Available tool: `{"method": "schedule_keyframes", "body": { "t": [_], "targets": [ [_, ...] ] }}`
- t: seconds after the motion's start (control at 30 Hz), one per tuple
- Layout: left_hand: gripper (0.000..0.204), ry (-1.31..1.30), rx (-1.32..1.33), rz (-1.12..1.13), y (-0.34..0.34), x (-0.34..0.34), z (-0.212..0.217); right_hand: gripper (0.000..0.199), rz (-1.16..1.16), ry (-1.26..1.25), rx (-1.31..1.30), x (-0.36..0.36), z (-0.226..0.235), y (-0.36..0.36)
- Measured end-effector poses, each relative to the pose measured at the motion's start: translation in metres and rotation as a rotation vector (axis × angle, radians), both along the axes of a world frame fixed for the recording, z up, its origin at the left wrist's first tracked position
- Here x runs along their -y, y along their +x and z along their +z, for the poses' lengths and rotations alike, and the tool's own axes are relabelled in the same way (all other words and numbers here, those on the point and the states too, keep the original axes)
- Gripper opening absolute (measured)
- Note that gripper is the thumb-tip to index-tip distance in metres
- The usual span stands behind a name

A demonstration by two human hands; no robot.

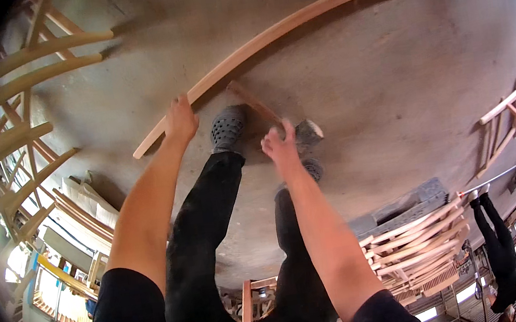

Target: The person assembles a wooden chair frame by inserting a curved wooden piece into the frame and securing it with a hammer. They then use a clamp to hold the piece in place while tightening it with a screwdriver.

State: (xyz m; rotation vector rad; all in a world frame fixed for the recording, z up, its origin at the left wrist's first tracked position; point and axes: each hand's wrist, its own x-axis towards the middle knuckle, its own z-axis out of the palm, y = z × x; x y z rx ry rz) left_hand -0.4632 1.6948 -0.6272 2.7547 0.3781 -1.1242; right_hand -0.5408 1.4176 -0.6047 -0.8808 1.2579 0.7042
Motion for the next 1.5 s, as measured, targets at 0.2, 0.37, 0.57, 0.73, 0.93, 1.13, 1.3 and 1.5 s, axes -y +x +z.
{"method": "schedule_keyframes", "body": {
  "t": [0.2, 0.37, 0.57, 0.73, 0.93, 1.13, 1.3, 1.5],
  "targets": [
    [0.036, -0.023, 0.056, -0.277, 0.033, -0.015, -0.078, 0.039, -0.230, -0.145, -0.056, -0.027, -0.103, 0.012],
    [0.034, -0.191, 0.041, -0.075, 0.010, -0.018, -0.011, 0.022, -0.456, -0.258, 0.083, 0.003, -0.033, -0.057],
    [0.050, -0.194, -0.093, -0.005, -0.015, 0.014, 0.218, 0.043, -0.070, -0.206, -0.012, 0.131, 0.195, -0.101],
    [0.020, -0.519, -0.355, 0.380, -0.085, -0.011, 0.409, 0.045, -0.363, -0.180, 0.255, 0.168, 0.381, -0.128],
    [0.042, -1.117, -0.864, 0.736, -0.123, -0.027, 0.683, 0.031, -0.641, 0.350, 0.622, 0.210, 0.494, -0.072],
    [0.044, -0.449, 0.008, 0.117, -0.160, 0.037, 0.703, 0.038, -0.838, 0.391, 0.686, 0.203, 0.525, 0.017],
    [0.019, -0.423, 0.077, -0.071, -0.237, 0.018, 0.773, 0.056, -0.857, 0.918, 1.014, 0.217, 0.513, 0.023],
    [0.044, -0.290, -0.456, -0.001, -0.283, -0.064, 0.818, 0.058, -0.791, 0.882, 1.097, 0.212, 0.674, -0.010]
  ]
}}
